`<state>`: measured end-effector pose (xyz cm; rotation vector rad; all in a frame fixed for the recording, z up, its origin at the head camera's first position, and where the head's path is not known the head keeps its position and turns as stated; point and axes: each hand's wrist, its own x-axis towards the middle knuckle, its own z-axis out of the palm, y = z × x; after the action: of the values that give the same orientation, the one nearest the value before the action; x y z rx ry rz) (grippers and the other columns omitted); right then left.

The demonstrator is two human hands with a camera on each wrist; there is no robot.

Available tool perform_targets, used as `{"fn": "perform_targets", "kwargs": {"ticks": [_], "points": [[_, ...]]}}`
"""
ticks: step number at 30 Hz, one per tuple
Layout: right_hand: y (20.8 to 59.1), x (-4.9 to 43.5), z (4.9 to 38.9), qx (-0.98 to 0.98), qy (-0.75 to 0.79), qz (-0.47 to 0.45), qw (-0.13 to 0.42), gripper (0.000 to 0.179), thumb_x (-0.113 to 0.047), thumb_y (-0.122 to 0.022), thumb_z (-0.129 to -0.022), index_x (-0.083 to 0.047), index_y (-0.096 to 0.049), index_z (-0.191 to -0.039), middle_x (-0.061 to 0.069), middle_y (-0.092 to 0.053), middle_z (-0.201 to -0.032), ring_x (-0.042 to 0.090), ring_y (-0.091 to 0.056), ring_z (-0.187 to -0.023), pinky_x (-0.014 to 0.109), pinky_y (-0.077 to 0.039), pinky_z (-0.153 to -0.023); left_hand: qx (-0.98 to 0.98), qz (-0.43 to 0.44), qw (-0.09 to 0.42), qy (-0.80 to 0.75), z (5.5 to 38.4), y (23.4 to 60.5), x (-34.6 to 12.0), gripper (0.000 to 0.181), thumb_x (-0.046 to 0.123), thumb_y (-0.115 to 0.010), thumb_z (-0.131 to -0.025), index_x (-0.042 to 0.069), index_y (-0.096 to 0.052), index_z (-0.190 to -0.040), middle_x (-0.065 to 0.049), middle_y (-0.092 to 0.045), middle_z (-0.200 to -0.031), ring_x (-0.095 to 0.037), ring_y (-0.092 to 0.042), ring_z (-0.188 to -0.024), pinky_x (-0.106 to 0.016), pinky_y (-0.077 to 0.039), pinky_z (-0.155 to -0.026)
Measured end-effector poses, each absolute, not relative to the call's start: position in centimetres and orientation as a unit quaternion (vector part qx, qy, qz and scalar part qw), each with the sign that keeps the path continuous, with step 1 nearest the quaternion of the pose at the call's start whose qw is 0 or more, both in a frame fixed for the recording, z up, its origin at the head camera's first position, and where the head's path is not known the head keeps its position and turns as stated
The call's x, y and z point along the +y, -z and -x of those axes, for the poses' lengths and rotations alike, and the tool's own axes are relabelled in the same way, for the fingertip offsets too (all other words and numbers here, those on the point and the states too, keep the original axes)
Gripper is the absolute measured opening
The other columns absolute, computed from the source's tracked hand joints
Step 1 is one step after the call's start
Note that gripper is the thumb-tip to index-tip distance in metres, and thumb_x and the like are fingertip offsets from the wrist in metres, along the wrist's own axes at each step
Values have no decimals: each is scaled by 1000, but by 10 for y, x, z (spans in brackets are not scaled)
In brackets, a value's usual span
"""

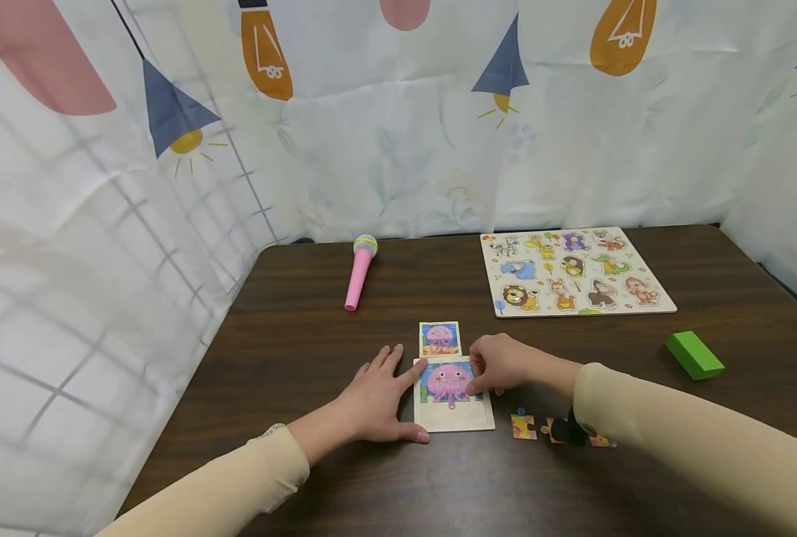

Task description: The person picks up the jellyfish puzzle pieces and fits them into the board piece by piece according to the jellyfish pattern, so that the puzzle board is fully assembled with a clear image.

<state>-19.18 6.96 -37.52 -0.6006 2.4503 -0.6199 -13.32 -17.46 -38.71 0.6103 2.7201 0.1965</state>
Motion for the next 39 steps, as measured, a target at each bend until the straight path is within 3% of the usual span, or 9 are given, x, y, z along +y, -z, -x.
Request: {"fn": "perform_targets", "kwargs": {"ticks": [9, 14, 21, 29, 33, 39], "points": [[377, 87, 187, 893, 287, 246, 244, 19, -20, -78, -91, -11, -63, -82, -1, -62, -69, 10, -60, -57, 25, -48, -57, 959, -215, 171, -69, 133, 386, -174, 106, 73, -75, -76, 27, -33, -161, -21, -24, -168, -44, -21, -156, -64, -33, -117], [374, 108, 183, 898, 294, 261, 200, 12, -15, -78, -90, -10, -67, -90, -3, -66, -76, 9, -59, -67, 26, -50, -64, 960, -215, 169, -67, 134, 386, -175, 106, 73, -75, -75, 27, -33, -161, -21, -24, -168, -44, -21, -156, -64, -33, -117], [371, 139, 165, 902, 273, 276, 189, 16, -16, -82, -86, -10, -70, -96, -7, -66, -82, 4, -56, -74, 24, -50, -68, 959, -214, 174, -66, 136, 386, -175, 106, 73, -75, -75, 28, -32, -162, -21, -23, -169, -44, -20, -156, -64, -32, -117], [380, 151, 143, 901, 250, 304, 185, 32, -37, -88, -80, -19, -70, -100, -9, -63, -98, 5, -55, -88, 28, -52, -77, 959, -211, 180, -66, 136, 386, -175, 106, 73, -75, -75, 29, -32, -162, -20, -22, -169, -44, -19, -157, -64, -32, -118], [383, 147, 136, 909, 229, 310, 160, 40, -44, -90, -75, -20, -68, -98, -8, -59, -97, 11, -51, -92, 31, -50, -77, 959, -212, 178, -65, 136, 386, -175, 106, 73, -75, -75, 28, -32, -162, -21, -23, -169, -44, -20, -156, -64, -32, -118], [386, 141, 131, 915, 202, 326, 127, 39, -40, -92, -74, -21, -65, -95, -10, -56, -93, 13, -48, -90, 32, -47, -75, 958, -213, 178, -67, 135, 387, -174, 106, 73, -75, -75, 28, -32, -162, -21, -22, -169, -44, -20, -156, -64, -32, -118]]}}
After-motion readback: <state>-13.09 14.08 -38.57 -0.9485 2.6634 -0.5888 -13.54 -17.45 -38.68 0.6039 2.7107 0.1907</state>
